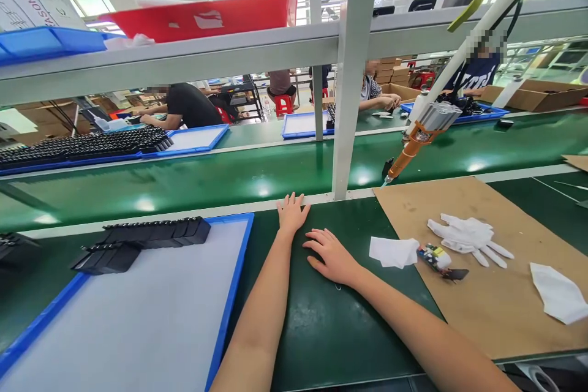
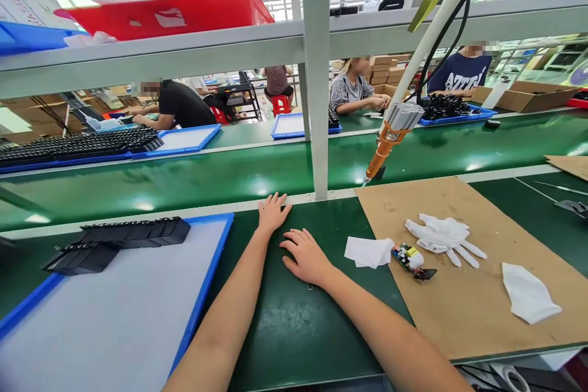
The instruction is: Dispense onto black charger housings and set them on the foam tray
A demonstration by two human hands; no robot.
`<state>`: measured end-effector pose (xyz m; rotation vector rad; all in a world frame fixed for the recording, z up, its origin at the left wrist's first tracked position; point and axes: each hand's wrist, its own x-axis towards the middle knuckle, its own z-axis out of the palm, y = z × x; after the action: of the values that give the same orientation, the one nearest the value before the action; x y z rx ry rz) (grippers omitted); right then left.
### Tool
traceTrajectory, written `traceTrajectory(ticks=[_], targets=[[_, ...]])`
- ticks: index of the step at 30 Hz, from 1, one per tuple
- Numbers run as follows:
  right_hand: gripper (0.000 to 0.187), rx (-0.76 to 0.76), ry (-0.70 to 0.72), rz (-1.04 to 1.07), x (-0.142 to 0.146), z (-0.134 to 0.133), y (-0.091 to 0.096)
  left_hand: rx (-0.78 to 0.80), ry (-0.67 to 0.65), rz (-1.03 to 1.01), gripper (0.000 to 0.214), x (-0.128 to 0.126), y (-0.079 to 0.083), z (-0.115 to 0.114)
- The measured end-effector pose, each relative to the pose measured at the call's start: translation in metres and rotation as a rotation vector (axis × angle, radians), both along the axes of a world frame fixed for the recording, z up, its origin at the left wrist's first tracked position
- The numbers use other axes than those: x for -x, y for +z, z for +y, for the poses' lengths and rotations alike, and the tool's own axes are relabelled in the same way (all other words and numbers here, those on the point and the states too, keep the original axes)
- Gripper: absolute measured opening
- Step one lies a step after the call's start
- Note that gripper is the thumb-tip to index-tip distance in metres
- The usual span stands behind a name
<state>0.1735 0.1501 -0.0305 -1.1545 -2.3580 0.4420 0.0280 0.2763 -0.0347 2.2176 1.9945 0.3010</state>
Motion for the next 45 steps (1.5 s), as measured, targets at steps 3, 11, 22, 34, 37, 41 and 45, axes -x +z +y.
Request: traceTrajectory(ticks=[3, 11, 22, 34, 37, 41, 45], targets=[[0.029, 0.006, 0.014, -0.017, -0.0023, -0.0004, 0.0004, 0.003, 0.006, -0.018, 0.054, 0.0007, 0.0012, -0.0009], [0.030, 0.002, 0.026, -0.044, -0.0042, -0.0006, 0.0039, 0.005, 0.031, -0.076, 0.051, -0.0004, 0.0021, -0.0007], [0.032, 0.013, 0.037, -0.060, -0.0053, -0.0001, 0.0022, -0.018, 0.033, -0.126, 0.050, -0.0019, 0.0025, -0.0024], [0.033, 0.020, 0.046, -0.094, -0.0054, -0.0017, 0.0055, -0.067, 0.067, -0.181, 0.044, 0.0003, 0.0000, 0.0002], [0.034, 0.030, 0.043, -0.106, -0.0054, -0.0020, 0.0072, -0.081, 0.068, -0.186, 0.043, 0.0002, -0.0009, 0.0000], [0.034, 0.036, 0.041, -0.117, -0.0052, -0.0026, 0.0091, -0.091, 0.061, -0.188, 0.043, 0.0003, -0.0011, 0.0003], [0.034, 0.040, 0.043, -0.120, -0.0050, -0.0032, 0.0087, -0.096, 0.062, -0.190, 0.042, 0.0005, -0.0008, 0.0003]])
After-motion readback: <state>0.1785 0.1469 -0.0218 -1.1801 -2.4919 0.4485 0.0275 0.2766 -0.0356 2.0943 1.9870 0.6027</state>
